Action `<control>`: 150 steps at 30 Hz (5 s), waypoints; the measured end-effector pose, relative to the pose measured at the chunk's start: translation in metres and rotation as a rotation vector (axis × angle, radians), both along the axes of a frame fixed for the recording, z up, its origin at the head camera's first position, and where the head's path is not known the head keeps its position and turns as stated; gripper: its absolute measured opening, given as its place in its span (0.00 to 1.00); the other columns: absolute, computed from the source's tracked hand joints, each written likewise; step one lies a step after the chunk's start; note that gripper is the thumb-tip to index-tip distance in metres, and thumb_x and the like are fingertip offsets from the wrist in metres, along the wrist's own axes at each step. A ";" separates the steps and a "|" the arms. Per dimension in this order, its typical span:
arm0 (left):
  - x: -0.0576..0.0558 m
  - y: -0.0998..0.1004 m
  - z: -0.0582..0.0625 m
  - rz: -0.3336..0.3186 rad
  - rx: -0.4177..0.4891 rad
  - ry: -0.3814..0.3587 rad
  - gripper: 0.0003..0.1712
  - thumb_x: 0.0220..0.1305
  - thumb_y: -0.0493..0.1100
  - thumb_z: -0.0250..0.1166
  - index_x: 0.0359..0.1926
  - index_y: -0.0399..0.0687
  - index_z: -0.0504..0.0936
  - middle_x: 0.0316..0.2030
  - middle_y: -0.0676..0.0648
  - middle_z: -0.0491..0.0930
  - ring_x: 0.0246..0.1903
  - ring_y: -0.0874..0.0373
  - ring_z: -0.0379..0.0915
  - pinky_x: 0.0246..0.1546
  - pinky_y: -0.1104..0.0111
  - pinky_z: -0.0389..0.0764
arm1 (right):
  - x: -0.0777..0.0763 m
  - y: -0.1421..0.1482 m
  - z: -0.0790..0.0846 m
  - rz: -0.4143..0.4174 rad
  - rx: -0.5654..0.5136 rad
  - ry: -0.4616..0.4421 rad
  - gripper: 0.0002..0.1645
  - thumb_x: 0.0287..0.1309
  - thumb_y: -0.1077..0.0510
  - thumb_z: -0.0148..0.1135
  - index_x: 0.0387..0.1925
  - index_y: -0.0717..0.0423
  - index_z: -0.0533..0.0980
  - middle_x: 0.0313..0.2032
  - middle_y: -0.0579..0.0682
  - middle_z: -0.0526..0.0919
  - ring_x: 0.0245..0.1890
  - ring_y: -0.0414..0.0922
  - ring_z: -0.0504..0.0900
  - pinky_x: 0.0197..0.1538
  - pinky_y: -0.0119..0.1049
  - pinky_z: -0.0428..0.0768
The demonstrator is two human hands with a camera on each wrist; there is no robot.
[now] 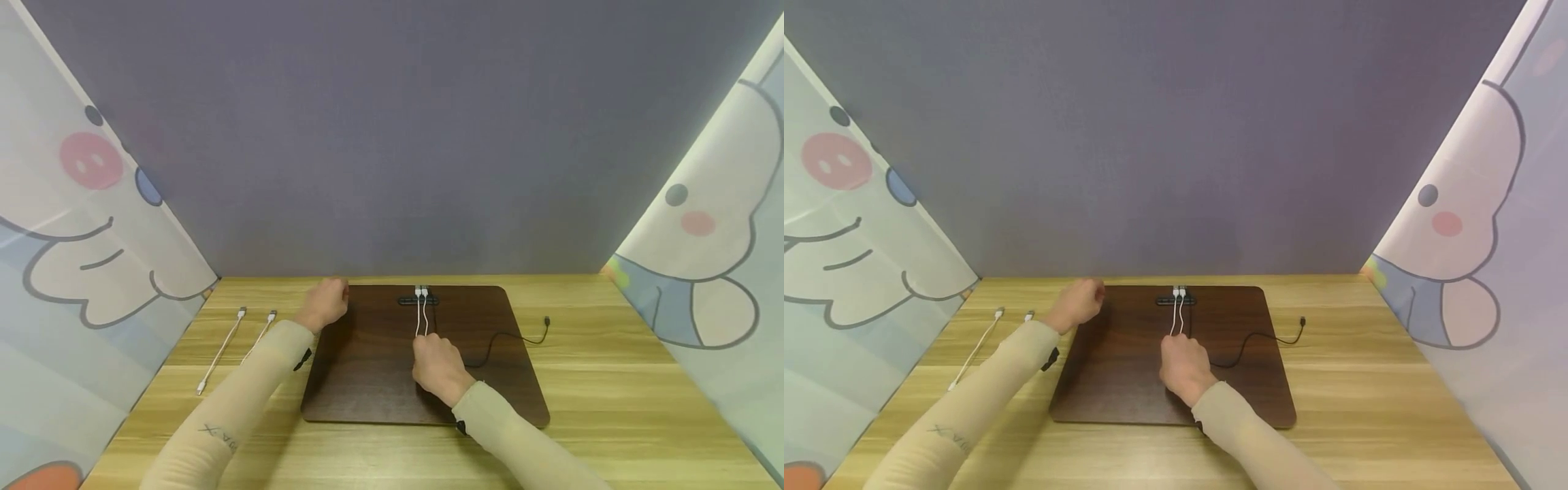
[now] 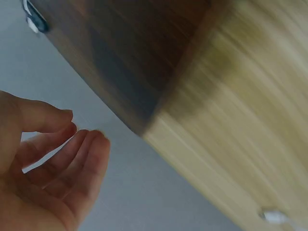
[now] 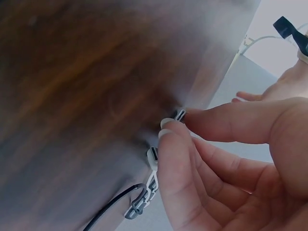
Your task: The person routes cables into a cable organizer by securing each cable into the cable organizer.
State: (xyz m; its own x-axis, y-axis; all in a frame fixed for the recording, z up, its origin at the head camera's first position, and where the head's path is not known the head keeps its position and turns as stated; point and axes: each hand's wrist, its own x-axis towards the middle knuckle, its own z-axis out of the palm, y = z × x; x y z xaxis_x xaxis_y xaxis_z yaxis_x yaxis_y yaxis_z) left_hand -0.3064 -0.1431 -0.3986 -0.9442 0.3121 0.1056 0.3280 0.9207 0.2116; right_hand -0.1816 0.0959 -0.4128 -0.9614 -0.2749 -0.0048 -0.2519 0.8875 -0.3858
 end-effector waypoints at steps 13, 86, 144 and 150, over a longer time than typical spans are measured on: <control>-0.010 -0.063 -0.002 0.113 -0.089 -0.087 0.18 0.71 0.31 0.53 0.57 0.29 0.79 0.52 0.30 0.80 0.49 0.35 0.80 0.45 0.47 0.84 | -0.002 0.001 0.002 0.011 0.026 -0.003 0.13 0.52 0.72 0.66 0.20 0.57 0.74 0.17 0.49 0.71 0.14 0.42 0.69 0.16 0.35 0.67; 0.010 -0.047 0.007 -0.013 0.609 -0.254 0.10 0.66 0.35 0.66 0.45 0.32 0.79 0.35 0.42 0.81 0.32 0.43 0.82 0.32 0.62 0.82 | -0.019 -0.005 0.013 0.252 -0.137 -0.082 0.03 0.64 0.61 0.68 0.34 0.55 0.82 0.28 0.44 0.80 0.22 0.39 0.75 0.27 0.36 0.76; 0.009 0.057 0.034 -0.140 0.909 -0.246 0.09 0.69 0.34 0.66 0.48 0.36 0.84 0.44 0.38 0.85 0.34 0.50 0.85 0.44 0.54 0.85 | -0.031 -0.006 -0.007 0.160 -0.731 -0.390 0.05 0.63 0.67 0.65 0.37 0.68 0.83 0.31 0.56 0.86 0.27 0.46 0.85 0.34 0.41 0.86; 0.002 0.065 0.031 -0.124 0.845 -0.254 0.09 0.69 0.34 0.65 0.49 0.38 0.84 0.43 0.39 0.85 0.35 0.48 0.85 0.45 0.49 0.84 | -0.028 -0.002 -0.005 0.089 -0.665 -0.323 0.02 0.61 0.68 0.66 0.33 0.65 0.83 0.28 0.54 0.86 0.23 0.46 0.85 0.29 0.39 0.86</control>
State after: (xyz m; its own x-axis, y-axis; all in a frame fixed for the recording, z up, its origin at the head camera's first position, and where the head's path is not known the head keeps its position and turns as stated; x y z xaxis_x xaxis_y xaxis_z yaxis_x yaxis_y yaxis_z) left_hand -0.3040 -0.0786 -0.3676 -0.9351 0.3261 0.1391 0.2657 0.3848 0.8839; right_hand -0.2096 0.0943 -0.4177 -0.9142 -0.3954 -0.0886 -0.0953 0.4223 -0.9014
